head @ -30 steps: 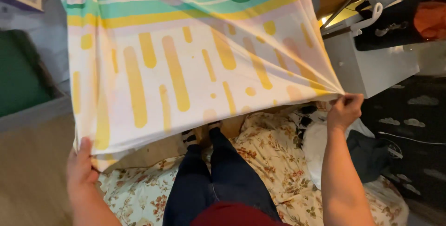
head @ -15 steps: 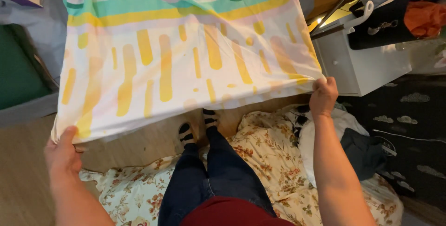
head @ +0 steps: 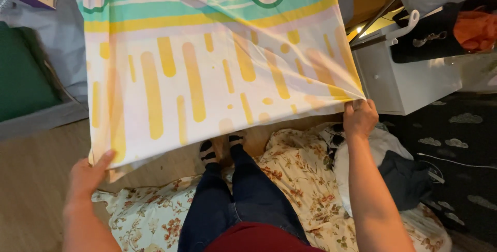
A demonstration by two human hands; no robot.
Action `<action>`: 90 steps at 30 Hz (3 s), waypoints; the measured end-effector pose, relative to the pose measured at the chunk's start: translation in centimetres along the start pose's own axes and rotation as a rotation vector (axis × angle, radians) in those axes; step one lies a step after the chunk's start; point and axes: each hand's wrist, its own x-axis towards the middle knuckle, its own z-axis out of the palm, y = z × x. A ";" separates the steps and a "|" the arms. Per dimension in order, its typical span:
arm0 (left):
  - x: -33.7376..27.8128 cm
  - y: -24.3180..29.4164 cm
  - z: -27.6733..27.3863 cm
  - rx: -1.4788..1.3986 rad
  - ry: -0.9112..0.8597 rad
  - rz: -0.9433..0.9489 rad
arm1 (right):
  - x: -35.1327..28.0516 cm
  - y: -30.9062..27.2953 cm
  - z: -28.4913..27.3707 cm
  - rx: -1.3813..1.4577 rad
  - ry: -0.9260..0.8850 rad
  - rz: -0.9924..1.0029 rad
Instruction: The person folds a colorful patterned towel by hand on a bed. They shake out the towel, align the edges, and fold it into a compact rectangle. The person then places the folded towel on top of a green folded item already on the bed.
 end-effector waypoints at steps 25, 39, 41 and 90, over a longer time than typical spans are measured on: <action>5.4 -5.9 5.5 -0.622 0.182 -0.019 | -1.2 13.8 11.0 0.492 0.242 0.589; -9.9 12.7 28.9 -0.308 -0.938 -0.049 | 3.3 -6.0 -5.0 1.319 0.123 0.681; -14.5 15.7 33.7 -0.445 -1.292 0.148 | 3.7 -6.8 -6.7 1.423 0.068 0.540; 0.2 17.3 20.4 -1.944 -0.021 -0.160 | 7.3 2.4 -6.5 1.229 0.142 0.613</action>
